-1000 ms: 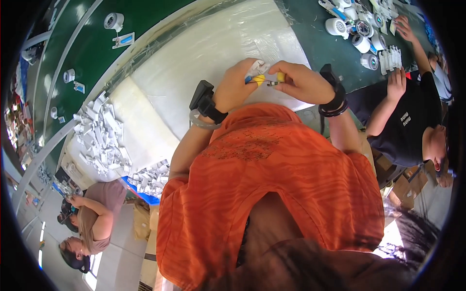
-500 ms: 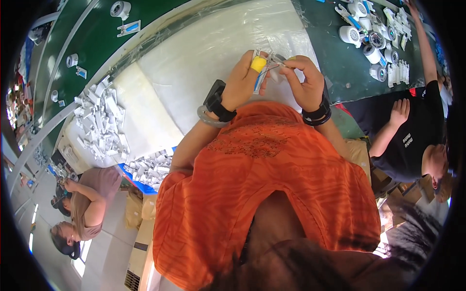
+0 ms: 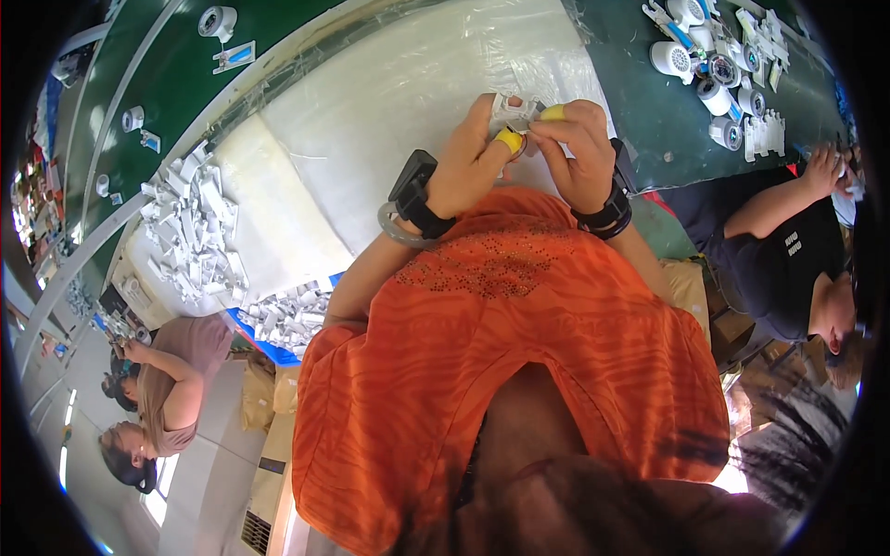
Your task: Assembling small electronic components onto a base housing at a factory workstation.
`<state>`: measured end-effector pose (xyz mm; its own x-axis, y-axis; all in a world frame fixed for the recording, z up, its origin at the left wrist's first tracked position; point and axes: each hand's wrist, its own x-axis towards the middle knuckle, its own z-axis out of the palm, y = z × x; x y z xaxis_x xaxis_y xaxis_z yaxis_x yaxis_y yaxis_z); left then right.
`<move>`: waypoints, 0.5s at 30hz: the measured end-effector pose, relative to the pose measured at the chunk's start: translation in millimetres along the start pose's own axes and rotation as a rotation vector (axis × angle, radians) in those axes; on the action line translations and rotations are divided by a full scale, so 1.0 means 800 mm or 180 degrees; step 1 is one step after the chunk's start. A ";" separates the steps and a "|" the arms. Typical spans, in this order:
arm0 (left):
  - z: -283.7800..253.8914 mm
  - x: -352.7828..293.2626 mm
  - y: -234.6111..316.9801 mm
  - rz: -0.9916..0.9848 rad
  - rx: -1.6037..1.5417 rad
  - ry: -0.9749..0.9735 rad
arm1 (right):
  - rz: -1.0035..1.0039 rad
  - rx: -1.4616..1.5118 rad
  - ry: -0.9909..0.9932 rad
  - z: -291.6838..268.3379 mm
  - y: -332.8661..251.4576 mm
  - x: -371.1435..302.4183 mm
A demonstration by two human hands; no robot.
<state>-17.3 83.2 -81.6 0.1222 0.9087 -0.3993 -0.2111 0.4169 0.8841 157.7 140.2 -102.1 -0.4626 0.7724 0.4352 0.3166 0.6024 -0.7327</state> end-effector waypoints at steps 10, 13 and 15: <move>0.003 -0.006 0.010 0.0155 0.0213 -0.0095 | -0.0078 -0.0077 0.0091 0.000 -0.002 0.002; 0.003 -0.005 0.012 0.0132 0.0322 -0.0075 | -0.0105 -0.0117 0.0090 0.000 -0.001 0.003; 0.004 -0.005 0.013 0.0209 0.0405 -0.0094 | -0.0117 -0.0131 0.0065 -0.002 0.000 0.003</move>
<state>-17.1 84.0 -70.4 0.1410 0.9320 -0.3340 -0.0950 0.3485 0.9325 157.7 142.7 -100.5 -0.4577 0.7533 0.4724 0.3337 0.6380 -0.6940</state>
